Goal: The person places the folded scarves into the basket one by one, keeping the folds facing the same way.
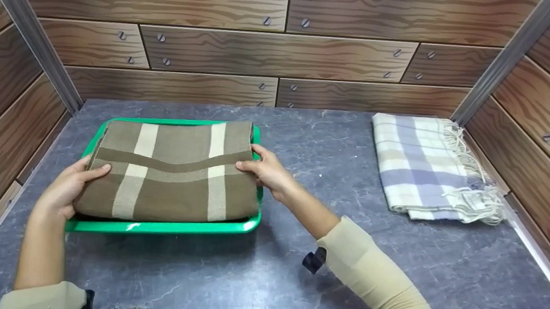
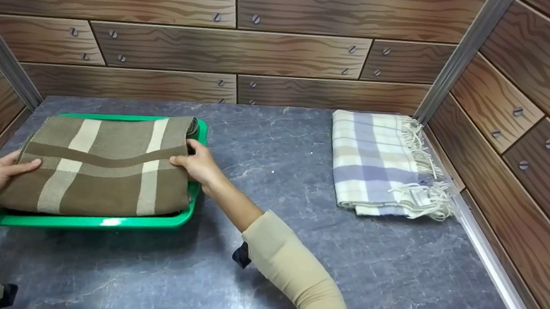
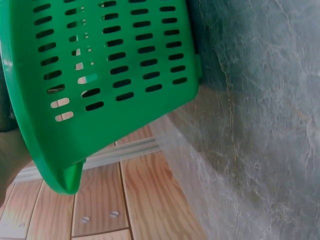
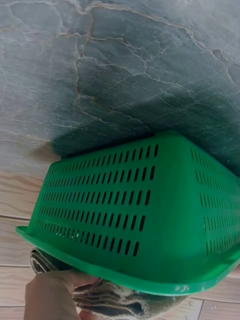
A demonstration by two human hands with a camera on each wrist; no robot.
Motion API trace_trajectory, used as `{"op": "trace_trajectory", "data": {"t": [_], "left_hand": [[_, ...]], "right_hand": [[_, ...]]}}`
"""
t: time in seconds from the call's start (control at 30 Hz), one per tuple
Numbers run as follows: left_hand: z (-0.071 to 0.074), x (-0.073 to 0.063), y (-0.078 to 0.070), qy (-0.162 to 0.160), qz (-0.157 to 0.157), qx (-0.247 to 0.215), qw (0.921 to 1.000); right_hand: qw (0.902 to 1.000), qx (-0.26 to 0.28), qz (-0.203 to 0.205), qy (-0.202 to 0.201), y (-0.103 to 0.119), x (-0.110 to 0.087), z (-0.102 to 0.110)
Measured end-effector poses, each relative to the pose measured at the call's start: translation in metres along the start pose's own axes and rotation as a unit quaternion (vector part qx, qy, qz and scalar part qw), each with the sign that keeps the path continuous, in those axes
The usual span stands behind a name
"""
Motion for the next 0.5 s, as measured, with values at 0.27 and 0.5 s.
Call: {"op": "trace_trajectory", "data": {"t": [0.27, 0.5], "left_hand": [[0.006, 0.002, -0.006, -0.027, -0.003, 0.089, 0.9957], [0.007, 0.006, -0.008, -0.047, -0.014, 0.187, 0.9811]], "right_hand": [[0.9997, -0.021, 0.009, -0.012, 0.0, 0.005, -0.007], [0.9872, -0.138, 0.062, -0.051, 0.004, 0.012, -0.011]]}}
Point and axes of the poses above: each hand's wrist, its own x-axis towards the middle knuckle, its own z-axis out of the back of the hand, y = z × x, the point moved 7 cm from there along x, towards the middle knuckle, and after that the axes turned 7 degrees about -z, right-handed, at the moved point
